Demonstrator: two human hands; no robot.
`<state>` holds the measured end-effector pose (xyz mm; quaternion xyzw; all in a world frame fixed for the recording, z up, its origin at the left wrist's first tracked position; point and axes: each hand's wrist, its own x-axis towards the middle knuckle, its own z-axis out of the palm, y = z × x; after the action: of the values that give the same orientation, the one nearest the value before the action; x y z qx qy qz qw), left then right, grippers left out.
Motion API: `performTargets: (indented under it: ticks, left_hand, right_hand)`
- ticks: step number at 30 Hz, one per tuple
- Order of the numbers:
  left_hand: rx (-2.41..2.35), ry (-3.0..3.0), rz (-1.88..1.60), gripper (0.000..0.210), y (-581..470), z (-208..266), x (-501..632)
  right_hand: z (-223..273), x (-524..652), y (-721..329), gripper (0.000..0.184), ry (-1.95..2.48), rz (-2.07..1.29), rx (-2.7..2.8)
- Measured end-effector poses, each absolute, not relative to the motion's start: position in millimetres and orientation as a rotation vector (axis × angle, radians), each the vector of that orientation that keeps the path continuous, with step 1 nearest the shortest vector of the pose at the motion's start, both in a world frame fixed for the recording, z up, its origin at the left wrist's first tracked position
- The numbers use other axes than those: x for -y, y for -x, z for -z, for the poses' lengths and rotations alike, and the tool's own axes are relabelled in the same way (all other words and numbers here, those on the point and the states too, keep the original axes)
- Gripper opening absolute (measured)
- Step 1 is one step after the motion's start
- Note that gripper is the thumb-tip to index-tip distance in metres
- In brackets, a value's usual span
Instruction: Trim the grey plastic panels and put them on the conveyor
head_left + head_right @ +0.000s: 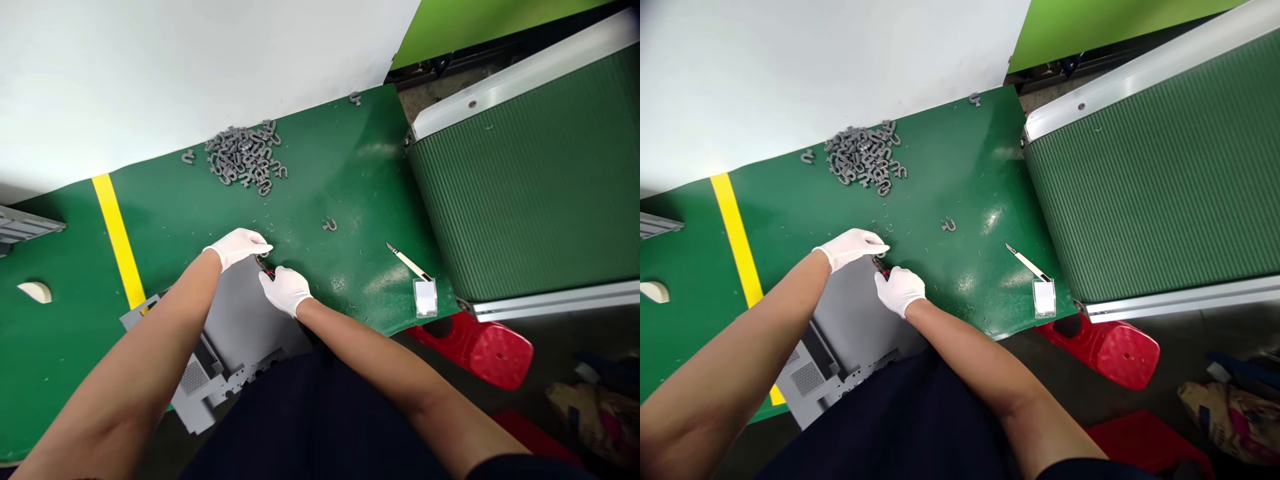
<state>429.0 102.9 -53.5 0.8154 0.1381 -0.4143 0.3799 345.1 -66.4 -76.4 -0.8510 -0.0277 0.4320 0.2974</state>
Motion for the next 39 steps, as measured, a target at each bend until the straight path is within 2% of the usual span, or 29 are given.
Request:
performTargets:
  ticks: [5, 14, 26, 30, 36, 39]
  left_hand:
    - [-0.360, -2.073, 1.049, 0.032, -428.8, 54.7, -103.1]
    - [-0.342, -2.062, 1.035, 0.029, -426.7, 64.0, -108.2]
    - [-0.350, -2.046, 1.036, 0.029, -427.7, 65.8, -106.8]
    - [-0.362, -2.036, 1.030, 0.031, -427.1, 68.0, -107.5]
    - [-0.368, -2.033, 1.048, 0.031, -427.6, 67.9, -108.2]
    - [-0.374, -2.022, 1.056, 0.030, -428.2, 68.0, -107.9]
  right_hand:
    - [80.8, 67.1, -349.7, 0.058, 2.277, -1.128, 0.133]
    - [93.7, 67.8, -351.5, 0.068, 2.336, -1.080, 0.205]
    - [97.9, 66.8, -351.1, 0.067, 2.367, -1.088, 0.251]
    - [96.3, 69.6, -353.8, 0.075, 2.323, -1.124, 0.237]
    - [92.3, 68.8, -359.6, 0.097, 2.282, -1.128, 0.225]
    - [92.0, 66.4, -362.2, 0.100, 2.269, -1.129, 0.219]
